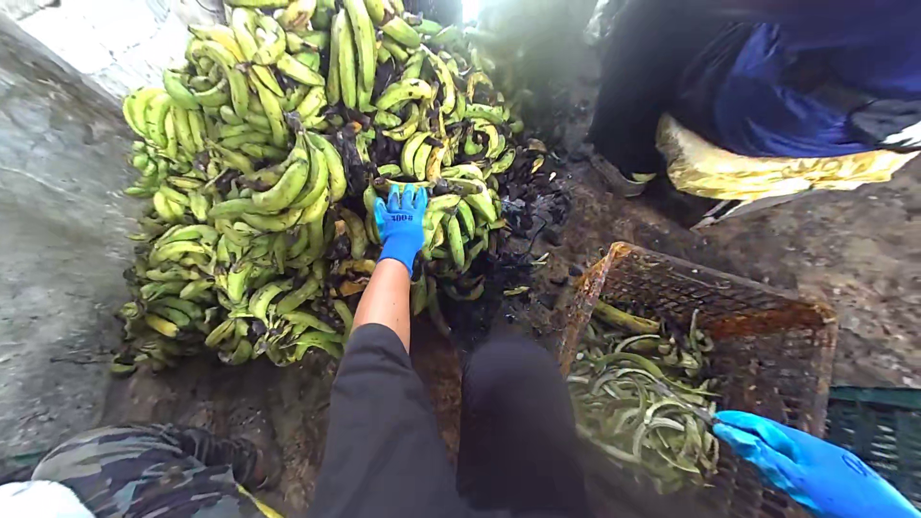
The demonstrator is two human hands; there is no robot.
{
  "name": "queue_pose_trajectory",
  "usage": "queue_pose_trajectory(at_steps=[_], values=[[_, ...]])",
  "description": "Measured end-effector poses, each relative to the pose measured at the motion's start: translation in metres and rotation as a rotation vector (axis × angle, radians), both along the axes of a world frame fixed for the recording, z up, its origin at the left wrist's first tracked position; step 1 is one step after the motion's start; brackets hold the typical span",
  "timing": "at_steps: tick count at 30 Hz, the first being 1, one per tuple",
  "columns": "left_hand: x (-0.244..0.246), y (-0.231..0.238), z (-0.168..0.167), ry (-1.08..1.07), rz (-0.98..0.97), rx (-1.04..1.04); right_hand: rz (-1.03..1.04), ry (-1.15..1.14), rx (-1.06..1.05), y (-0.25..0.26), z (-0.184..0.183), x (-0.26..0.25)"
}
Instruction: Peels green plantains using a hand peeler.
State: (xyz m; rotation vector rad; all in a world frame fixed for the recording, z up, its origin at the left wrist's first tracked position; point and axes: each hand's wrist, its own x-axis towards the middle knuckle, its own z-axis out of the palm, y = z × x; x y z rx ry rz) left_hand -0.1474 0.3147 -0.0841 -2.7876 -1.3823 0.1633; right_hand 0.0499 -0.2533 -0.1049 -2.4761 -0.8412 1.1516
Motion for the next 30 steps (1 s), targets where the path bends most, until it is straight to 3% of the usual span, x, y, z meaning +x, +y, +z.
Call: queue_pose_trajectory(at_steps=[4,9,17,23,27,30], values=[[0.008,0.035,-0.010,0.038,-0.002,-0.047,0.004,-0.006,-0.047,-0.004,-0.007,0.005],[0.000,0.043,0.025,-0.050,0.059,-0.132,-0.126,0.023,0.066,-0.012,-0.005,0.002],[-0.074,0.031,0.076,-0.357,0.072,-0.236,-0.326,0.075,0.399,-0.004,-0.001,-0.016],[-0.066,-0.022,0.128,-0.488,0.047,-0.266,-0.450,0.098,0.633,-0.001,0.005,-0.027],[-0.049,-0.073,0.172,-0.893,-0.062,-0.411,-0.497,0.080,0.746,-0.006,0.012,-0.028],[-0.025,-0.128,0.184,-1.426,-0.211,-0.779,-0.585,0.151,0.907,-0.004,0.025,-0.031]])
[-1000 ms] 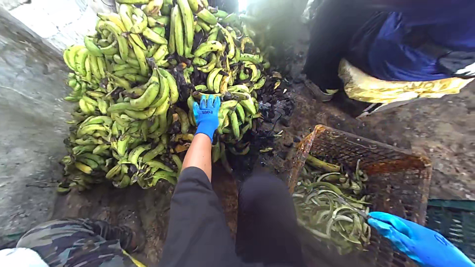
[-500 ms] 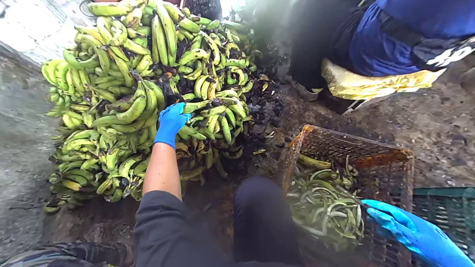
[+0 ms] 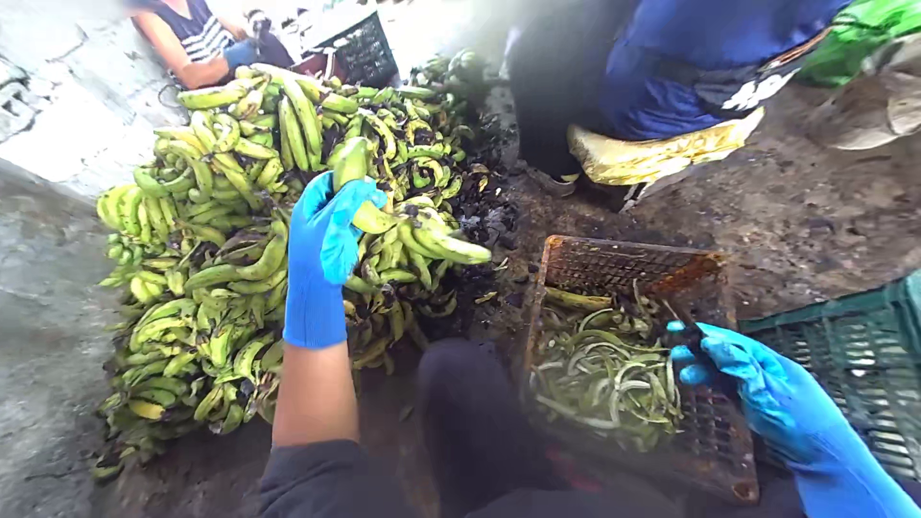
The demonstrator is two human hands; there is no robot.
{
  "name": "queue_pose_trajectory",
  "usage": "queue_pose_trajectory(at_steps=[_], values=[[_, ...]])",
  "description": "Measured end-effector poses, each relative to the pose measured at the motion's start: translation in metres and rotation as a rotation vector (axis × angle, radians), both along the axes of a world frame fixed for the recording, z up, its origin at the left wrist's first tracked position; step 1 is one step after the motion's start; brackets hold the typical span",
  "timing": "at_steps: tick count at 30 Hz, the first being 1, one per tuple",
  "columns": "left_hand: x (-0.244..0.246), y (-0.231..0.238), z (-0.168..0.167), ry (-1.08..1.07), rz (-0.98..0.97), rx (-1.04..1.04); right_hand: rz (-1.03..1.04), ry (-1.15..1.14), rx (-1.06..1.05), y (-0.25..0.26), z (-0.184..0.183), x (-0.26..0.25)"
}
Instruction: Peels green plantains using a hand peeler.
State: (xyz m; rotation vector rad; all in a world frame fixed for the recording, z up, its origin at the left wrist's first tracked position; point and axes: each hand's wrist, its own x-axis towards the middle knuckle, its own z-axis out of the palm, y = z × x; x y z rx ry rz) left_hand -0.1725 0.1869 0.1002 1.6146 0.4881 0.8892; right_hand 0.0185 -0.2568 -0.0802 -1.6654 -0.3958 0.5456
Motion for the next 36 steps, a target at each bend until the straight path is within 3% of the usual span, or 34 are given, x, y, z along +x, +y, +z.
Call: queue_pose_trajectory(at_steps=[2,4,7,10,13,18,19,21,23,25,26,28,30,33,36], values=[[0.024,-0.049,-0.004,-0.154,-0.123,-0.162,-0.121,0.091,0.161,0.008,0.006,-0.011],[0.051,-0.098,-0.025,-0.132,-0.252,-0.229,-0.290,0.124,0.258,0.019,0.008,-0.033],[0.092,-0.169,-0.069,-0.101,-0.391,-0.383,-0.432,-0.010,0.389,0.028,-0.008,-0.080],[0.122,-0.227,-0.107,-0.096,-0.400,-0.403,-0.451,-0.137,0.397,0.029,-0.021,-0.105],[0.130,-0.252,-0.128,-0.074,-0.396,-0.361,-0.393,-0.221,0.434,0.025,0.001,-0.099],[0.116,-0.248,-0.126,-0.035,-0.485,-0.274,-0.198,-0.308,0.843,0.014,0.080,-0.086],[0.113,-0.248,-0.127,-0.039,-0.501,-0.259,-0.190,-0.298,0.812,0.015,0.076,-0.082],[0.105,-0.245,-0.132,-0.087,-0.528,-0.268,-0.150,-0.184,0.470,0.020,0.032,-0.079],[0.100,-0.238,-0.128,-0.209,-0.574,-0.403,0.039,0.220,0.115,0.023,-0.011,-0.088],[0.102,-0.221,-0.111,-0.275,-0.616,-0.569,0.182,0.444,-0.030,0.025,-0.009,-0.086],[0.102,-0.214,-0.103,-0.253,-0.667,-0.630,0.215,0.432,-0.002,0.020,0.007,-0.079],[0.113,-0.203,-0.091,-0.162,-0.804,-0.694,0.210,0.193,0.178,0.007,0.041,-0.042],[0.136,-0.202,-0.084,-0.076,-0.854,-0.734,0.154,-0.202,0.239,-0.002,0.068,0.013],[0.164,-0.214,-0.079,0.038,-0.813,-0.819,-0.052,-0.966,-0.123,-0.002,0.084,0.071],[0.175,-0.215,-0.096,-0.059,-0.823,-0.863,-0.119,-1.225,-0.216,0.009,0.064,0.061]])
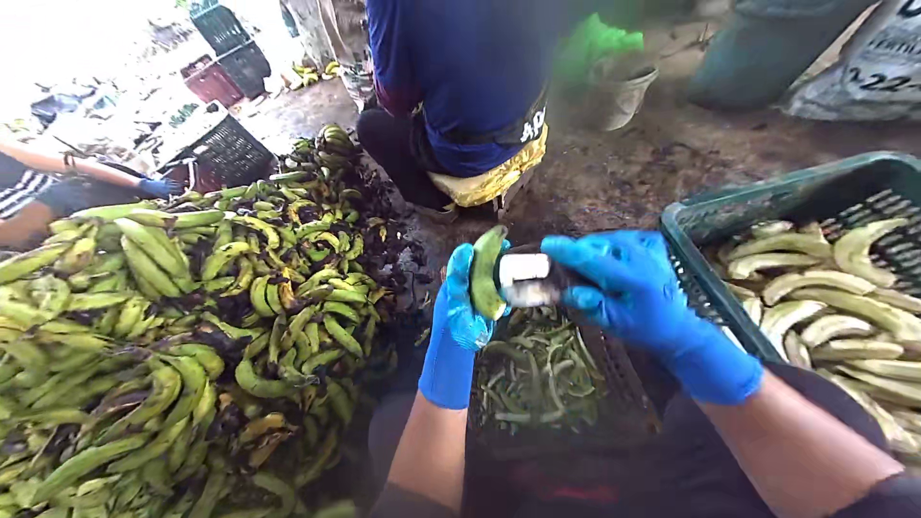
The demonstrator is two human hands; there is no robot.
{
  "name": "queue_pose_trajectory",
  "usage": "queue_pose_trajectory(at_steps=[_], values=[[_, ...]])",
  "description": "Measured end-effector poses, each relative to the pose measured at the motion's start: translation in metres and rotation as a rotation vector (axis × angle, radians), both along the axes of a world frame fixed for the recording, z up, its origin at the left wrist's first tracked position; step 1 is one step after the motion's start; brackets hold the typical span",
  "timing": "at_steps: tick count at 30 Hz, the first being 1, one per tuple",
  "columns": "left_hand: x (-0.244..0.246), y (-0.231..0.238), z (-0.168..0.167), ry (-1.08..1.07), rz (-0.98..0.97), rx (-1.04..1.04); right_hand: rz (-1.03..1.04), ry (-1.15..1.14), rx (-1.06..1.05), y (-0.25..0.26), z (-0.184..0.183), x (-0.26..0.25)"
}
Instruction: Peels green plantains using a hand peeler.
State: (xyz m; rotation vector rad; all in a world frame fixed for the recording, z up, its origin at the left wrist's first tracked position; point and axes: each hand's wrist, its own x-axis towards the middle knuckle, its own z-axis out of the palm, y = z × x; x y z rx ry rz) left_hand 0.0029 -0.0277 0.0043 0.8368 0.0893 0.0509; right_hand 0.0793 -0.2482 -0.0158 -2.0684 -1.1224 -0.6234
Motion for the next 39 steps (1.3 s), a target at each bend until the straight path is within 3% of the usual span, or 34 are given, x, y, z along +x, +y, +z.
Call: queue_pose_trajectory(at_steps=[3,5,8,10,13,15,19,21,23,26,28,30,33,35,37,39], values=[[-0.006,-0.012,-0.011,-0.048,0.050,0.088,-0.013,-0.027,0.014,0.012,-0.010,-0.014],[-0.009,-0.026,-0.009,-0.018,0.067,0.099,-0.195,-0.081,0.040,0.014,-0.006,0.007],[-0.007,-0.025,-0.012,-0.007,0.035,-0.026,-0.467,0.021,0.099,0.012,-0.001,0.039],[-0.001,-0.011,-0.017,-0.045,0.038,-0.059,-0.359,0.101,0.102,0.015,0.003,0.028],[0.005,0.002,-0.023,-0.178,0.197,0.112,0.005,0.232,0.065,0.026,-0.008,-0.013],[0.004,-0.003,-0.020,-0.221,0.247,0.185,0.064,0.271,0.053,0.031,-0.014,-0.022],[-0.004,-0.025,-0.020,-0.045,-0.063,0.048,-0.292,-0.014,0.129,0.027,-0.013,0.022],[0.000,-0.024,-0.022,-0.035,-0.158,0.007,-0.400,0.031,0.125,0.021,-0.007,0.033],[0.006,-0.014,-0.023,-0.098,-0.014,0.071,-0.339,0.141,0.095,0.024,-0.003,0.020],[0.015,-0.012,-0.022,-0.313,0.424,0.188,-0.146,0.205,0.051,0.031,-0.011,-0.019],[0.019,-0.016,-0.018,-0.458,0.582,0.213,-0.056,0.206,0.044,0.029,-0.011,-0.028],[0.011,-0.021,-0.015,-0.429,0.471,0.249,-0.037,0.147,0.032,0.024,-0.007,-0.014],[0.001,-0.008,-0.014,-0.137,-0.129,0.008,-0.155,0.009,0.006,0.016,-0.008,0.022],[0.002,0.000,-0.016,-0.012,-0.433,-0.005,-0.243,0.008,0.026,0.012,-0.010,0.038],[-0.002,0.004,-0.019,0.031,-0.452,0.098,-0.323,0.086,0.066,0.011,-0.007,0.045],[0.000,0.007,-0.025,-0.050,-0.281,0.187,-0.339,0.155,0.098,0.012,-0.002,0.036]])
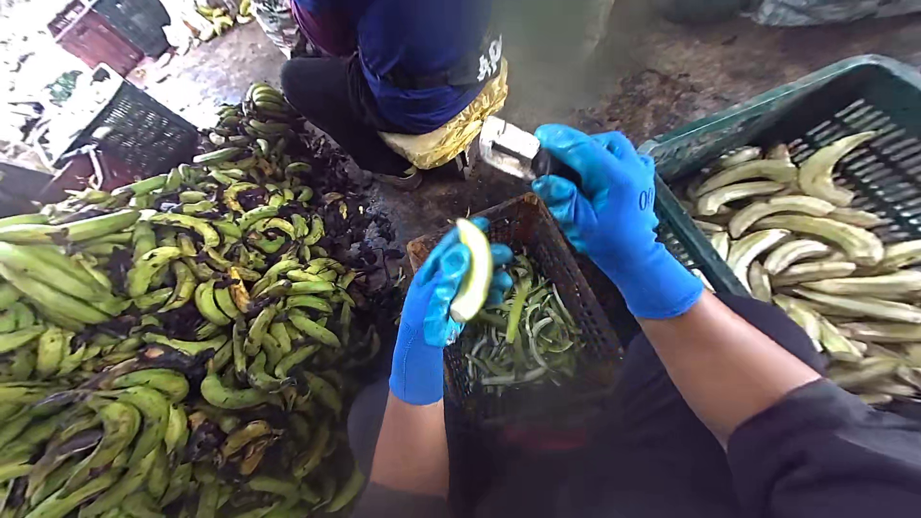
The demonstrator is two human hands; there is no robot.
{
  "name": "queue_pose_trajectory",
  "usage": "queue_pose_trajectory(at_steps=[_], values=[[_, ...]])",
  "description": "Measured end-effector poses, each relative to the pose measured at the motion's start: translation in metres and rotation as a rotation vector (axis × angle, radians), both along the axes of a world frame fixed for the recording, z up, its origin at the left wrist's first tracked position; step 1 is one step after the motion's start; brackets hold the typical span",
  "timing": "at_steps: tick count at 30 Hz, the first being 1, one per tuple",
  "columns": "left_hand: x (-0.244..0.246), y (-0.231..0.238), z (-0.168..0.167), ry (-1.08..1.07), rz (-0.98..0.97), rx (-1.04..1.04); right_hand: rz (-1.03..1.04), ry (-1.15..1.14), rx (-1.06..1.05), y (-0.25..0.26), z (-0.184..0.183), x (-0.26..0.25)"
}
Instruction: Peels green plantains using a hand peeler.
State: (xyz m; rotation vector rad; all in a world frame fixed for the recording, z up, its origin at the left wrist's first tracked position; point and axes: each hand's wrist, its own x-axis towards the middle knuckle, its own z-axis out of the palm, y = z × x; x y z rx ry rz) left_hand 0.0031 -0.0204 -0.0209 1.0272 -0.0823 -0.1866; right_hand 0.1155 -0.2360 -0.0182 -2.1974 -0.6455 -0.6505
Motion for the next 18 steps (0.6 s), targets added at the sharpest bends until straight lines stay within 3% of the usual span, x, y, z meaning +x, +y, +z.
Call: queue_pose_trajectory(at_steps=[3,5,7,12,14,16,18], values=[[0.007,-0.015,0.006,-0.211,0.509,-0.023,0.112,-0.065,-0.024,0.015,-0.003,-0.045],[0.014,-0.029,0.016,-0.336,0.748,-0.215,0.180,-0.152,-0.030,0.021,-0.012,-0.066],[0.009,-0.036,0.018,-0.370,0.703,-0.263,0.203,-0.196,-0.028,0.018,-0.013,-0.063],[-0.004,-0.015,0.014,-0.093,0.023,0.299,0.238,-0.090,-0.088,-0.003,-0.003,-0.004],[0.002,-0.006,0.011,-0.058,-0.137,0.381,0.225,0.011,-0.112,-0.005,-0.002,0.002],[0.006,-0.002,0.005,-0.056,0.009,0.240,0.169,0.052,-0.054,-0.001,-0.003,-0.006],[0.010,-0.006,0.006,-0.077,0.289,-0.035,0.143,-0.037,-0.002,0.010,-0.008,-0.026]])
